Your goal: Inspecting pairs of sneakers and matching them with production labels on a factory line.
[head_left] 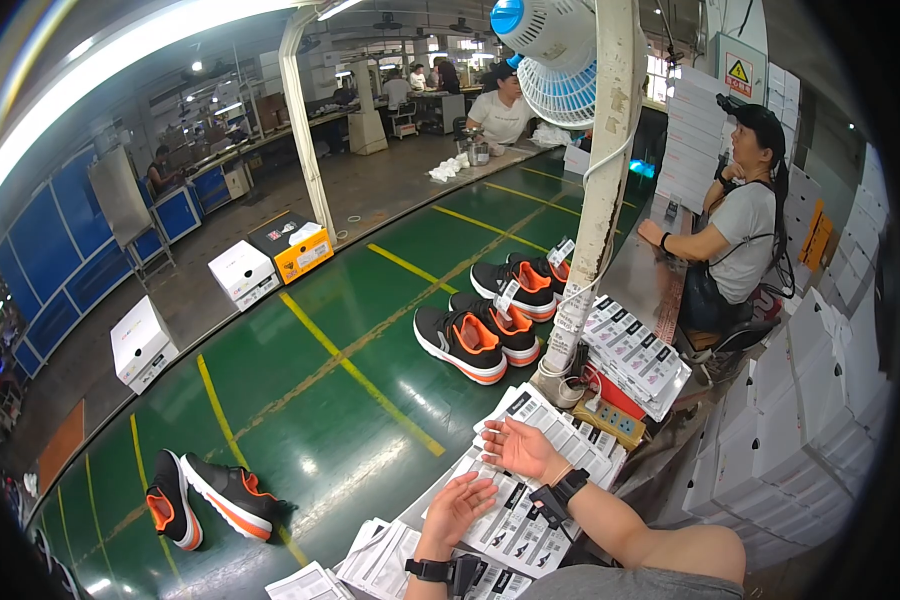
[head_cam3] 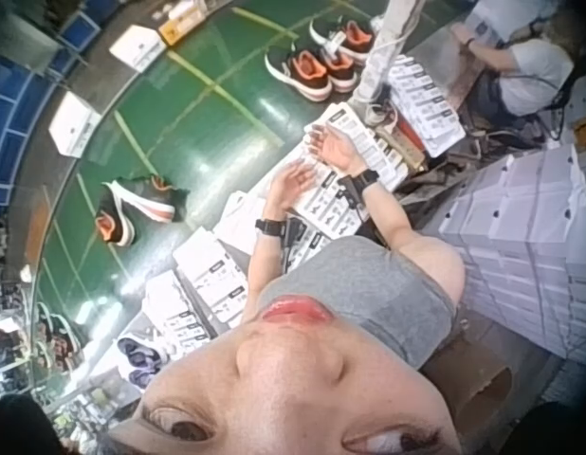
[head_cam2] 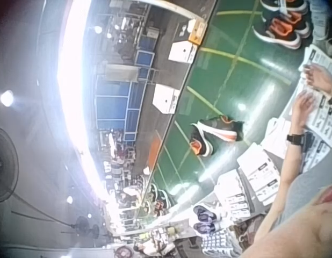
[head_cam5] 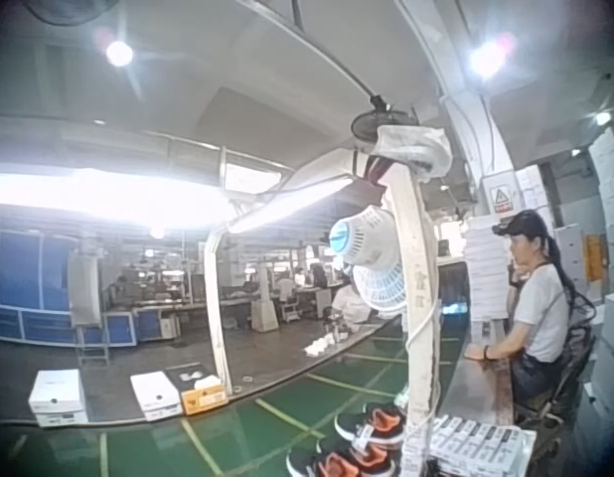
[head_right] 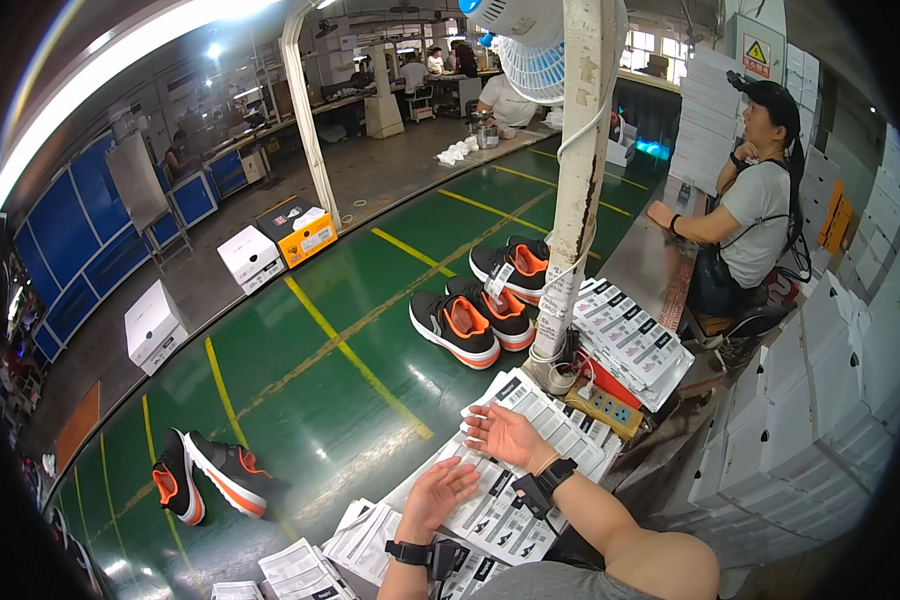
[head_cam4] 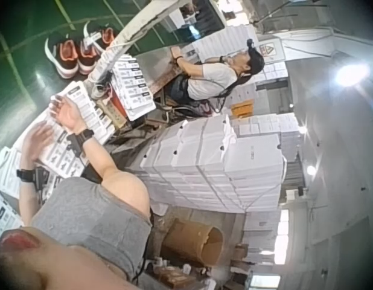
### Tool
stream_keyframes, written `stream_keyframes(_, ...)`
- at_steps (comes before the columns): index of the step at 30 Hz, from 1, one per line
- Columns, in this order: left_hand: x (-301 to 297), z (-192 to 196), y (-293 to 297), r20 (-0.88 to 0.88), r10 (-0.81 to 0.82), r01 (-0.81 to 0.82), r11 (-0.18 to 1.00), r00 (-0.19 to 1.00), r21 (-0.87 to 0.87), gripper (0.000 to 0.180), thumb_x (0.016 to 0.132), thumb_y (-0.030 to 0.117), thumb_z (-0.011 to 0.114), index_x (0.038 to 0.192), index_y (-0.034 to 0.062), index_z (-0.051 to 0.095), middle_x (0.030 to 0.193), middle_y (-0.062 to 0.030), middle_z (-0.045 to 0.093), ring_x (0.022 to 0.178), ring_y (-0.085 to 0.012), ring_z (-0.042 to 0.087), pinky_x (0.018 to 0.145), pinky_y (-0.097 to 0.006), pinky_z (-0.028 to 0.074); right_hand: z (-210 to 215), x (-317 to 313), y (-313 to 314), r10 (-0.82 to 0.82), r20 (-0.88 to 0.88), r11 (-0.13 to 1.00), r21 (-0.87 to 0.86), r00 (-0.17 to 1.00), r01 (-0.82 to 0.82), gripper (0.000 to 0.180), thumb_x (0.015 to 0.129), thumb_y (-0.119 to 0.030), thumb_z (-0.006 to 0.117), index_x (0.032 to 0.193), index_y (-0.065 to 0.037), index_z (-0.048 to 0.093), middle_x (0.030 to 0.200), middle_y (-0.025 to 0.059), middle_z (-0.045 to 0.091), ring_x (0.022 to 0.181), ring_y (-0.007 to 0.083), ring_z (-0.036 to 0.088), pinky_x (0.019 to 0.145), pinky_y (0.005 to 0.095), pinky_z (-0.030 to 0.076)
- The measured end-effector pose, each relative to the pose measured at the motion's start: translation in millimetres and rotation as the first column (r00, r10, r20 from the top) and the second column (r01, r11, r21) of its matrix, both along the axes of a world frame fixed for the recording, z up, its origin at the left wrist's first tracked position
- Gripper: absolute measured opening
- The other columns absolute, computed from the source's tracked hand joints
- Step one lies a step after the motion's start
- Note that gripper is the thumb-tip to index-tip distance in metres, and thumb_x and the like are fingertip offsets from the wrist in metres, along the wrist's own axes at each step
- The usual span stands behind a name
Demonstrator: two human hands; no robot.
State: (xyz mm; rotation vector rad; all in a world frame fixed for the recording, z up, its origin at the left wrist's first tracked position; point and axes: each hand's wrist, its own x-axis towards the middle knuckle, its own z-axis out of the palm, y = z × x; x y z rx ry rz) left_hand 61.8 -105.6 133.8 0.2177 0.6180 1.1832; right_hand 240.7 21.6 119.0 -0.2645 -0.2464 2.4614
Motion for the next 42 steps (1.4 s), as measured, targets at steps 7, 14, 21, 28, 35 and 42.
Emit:
stream_keyframes(7,0.6,2.8,-1.4,-0.003,-0.002,0.002,1.0,1.0,0.008,0.032,0.09,0.015,0.05,0.117,-0.0028,0.049,0.114,-0.0242,0.057,0.109,-0.0376,0.055,0.095,-0.048,0.044,2.6,-0.5,-1.2,-0.008,0.01,1.0,-0.003,1.0,0.008,0.035,0.097,-0.029,0.041,0.117,-0.002,0.048,0.111,0.0146,0.057,0.106,0.027,0.055,0.097,0.0458,0.041)
stream_keyframes(14,0.8,2.7,-2.2,-0.004,-0.006,0.006,1.0,1.0,0.019,0.033,0.09,0.015,0.05,0.118,-0.0027,0.048,0.113,-0.0239,0.057,0.109,-0.0369,0.056,0.095,-0.047,0.044,1.8,0.0,-1.6,-0.002,-0.005,1.0,-0.008,1.0,0.002,0.035,0.097,-0.03,0.041,0.117,-0.002,0.048,0.112,0.0144,0.057,0.106,0.027,0.055,0.097,0.0457,0.041)
stream_keyframes(21,1.1,2.8,-1.9,-0.007,-0.002,0.003,1.0,1.0,0.022,0.033,0.09,0.015,0.05,0.118,-0.0028,0.048,0.113,-0.0238,0.058,0.108,-0.0366,0.056,0.094,-0.047,0.045,0.9,0.1,-1.0,-0.006,0.0,1.0,-0.01,1.0,0.006,0.035,0.097,-0.03,0.041,0.117,-0.002,0.048,0.112,0.0149,0.056,0.107,0.0272,0.054,0.097,0.0459,0.041)
stream_keyframes(28,1.9,1.7,-2.2,-0.003,0.0,0.001,1.0,1.0,0.021,0.033,0.09,0.015,0.051,0.118,-0.0029,0.048,0.113,-0.0238,0.058,0.108,-0.0369,0.056,0.094,-0.047,0.045,2.7,0.7,-2.1,-0.01,0.002,1.0,-0.018,1.0,0.01,0.035,0.097,-0.03,0.041,0.116,-0.001,0.048,0.112,0.015,0.056,0.107,0.0271,0.055,0.097,0.0462,0.041)
stream_keyframes(35,0.9,1.1,-4.7,0.01,0.003,-0.003,1.0,1.0,0.024,0.033,0.09,0.016,0.051,0.118,-0.0026,0.049,0.113,-0.0234,0.057,0.109,-0.0369,0.055,0.095,-0.047,0.044,5.6,-1.0,-3.8,-0.005,0.008,1.0,-0.009,1.0,0.006,0.035,0.097,-0.029,0.04,0.117,-0.001,0.048,0.111,0.0144,0.057,0.106,0.0267,0.055,0.096,0.0463,0.041)
stream_keyframes(42,2.0,4.8,-3.7,-0.001,-0.003,0.003,1.0,1.0,0.011,0.035,0.091,0.016,0.051,0.12,-0.0028,0.048,0.114,-0.0228,0.057,0.11,-0.0363,0.054,0.096,-0.048,0.043,5.3,0.9,-3.2,-0.037,0.042,0.999,-0.006,0.998,0.037,0.036,0.097,-0.03,0.041,0.116,-0.001,0.048,0.112,0.0141,0.057,0.106,0.0259,0.055,0.096,0.0465,0.041)
